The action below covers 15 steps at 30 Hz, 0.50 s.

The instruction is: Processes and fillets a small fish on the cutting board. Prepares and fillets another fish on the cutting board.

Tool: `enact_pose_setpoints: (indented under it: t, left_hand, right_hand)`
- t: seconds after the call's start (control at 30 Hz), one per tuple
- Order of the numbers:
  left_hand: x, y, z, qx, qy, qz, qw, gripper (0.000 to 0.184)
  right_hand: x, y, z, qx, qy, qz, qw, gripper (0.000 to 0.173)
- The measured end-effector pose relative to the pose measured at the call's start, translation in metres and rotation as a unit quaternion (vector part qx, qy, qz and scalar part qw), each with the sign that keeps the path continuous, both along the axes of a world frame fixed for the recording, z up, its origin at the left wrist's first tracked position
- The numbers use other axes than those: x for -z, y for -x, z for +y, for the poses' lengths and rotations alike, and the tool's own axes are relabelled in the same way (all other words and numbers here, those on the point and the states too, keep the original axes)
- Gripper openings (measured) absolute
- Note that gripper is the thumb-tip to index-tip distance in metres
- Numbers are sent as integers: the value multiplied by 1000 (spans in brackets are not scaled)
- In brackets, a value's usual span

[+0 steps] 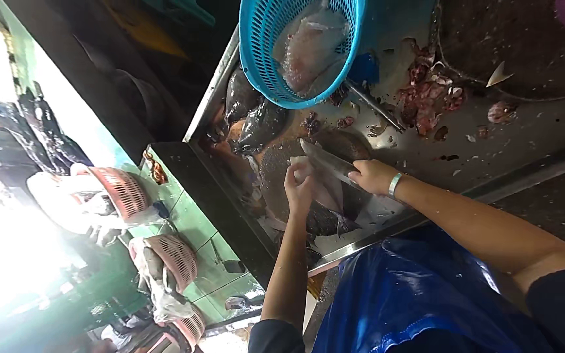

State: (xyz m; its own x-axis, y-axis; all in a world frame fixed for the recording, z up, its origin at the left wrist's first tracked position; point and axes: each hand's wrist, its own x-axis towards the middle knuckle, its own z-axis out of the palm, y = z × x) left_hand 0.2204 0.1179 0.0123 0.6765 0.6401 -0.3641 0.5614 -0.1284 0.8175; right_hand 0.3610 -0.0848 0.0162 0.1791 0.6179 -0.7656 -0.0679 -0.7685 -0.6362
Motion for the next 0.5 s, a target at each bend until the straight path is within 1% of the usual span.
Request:
enact_pose_setpoints:
  t: [0.1, 0.17, 0.23, 0.27, 0.3, 0.37, 0.4, 0.43, 0.5]
  left_hand:
    - [2, 1, 1, -6, 7, -4, 1000, 44]
    - [3, 2, 1, -19, 23, -9, 1000, 44]
    - [4, 4, 1, -35, 46, -21, 998, 43]
    - [5, 6, 1, -43, 55, -30, 997, 42]
    - [5, 7, 2, -51, 66, -42, 996, 42]
    - [5, 9, 3, -65, 86, -64, 992, 42]
    - [5, 10, 3, -69, 91, -67, 991, 43]
    - [5, 10, 2, -73, 93, -67, 991, 43]
    - [8, 12, 2, -79, 99, -74, 989, 42]
  right_hand:
    - [4, 1, 10, -14, -2, 1, 1000, 42]
    - [5, 10, 0, -32, -10, -21, 999, 40]
    - [7, 31, -22, -21, -10, -60, 998, 35]
    - [5, 38, -34, -35, -5, -70, 997, 32]
    - [0, 40, -47, -69, 5, -65, 995, 31]
    - [-15, 34, -70, -139, 23, -38, 989, 32]
    - [-22, 30, -78, -154, 29, -32, 987, 33]
    - [-26, 28, -84, -153, 32, -34, 987, 34]
    - [-30, 26, -86, -117, 38, -51, 991, 34]
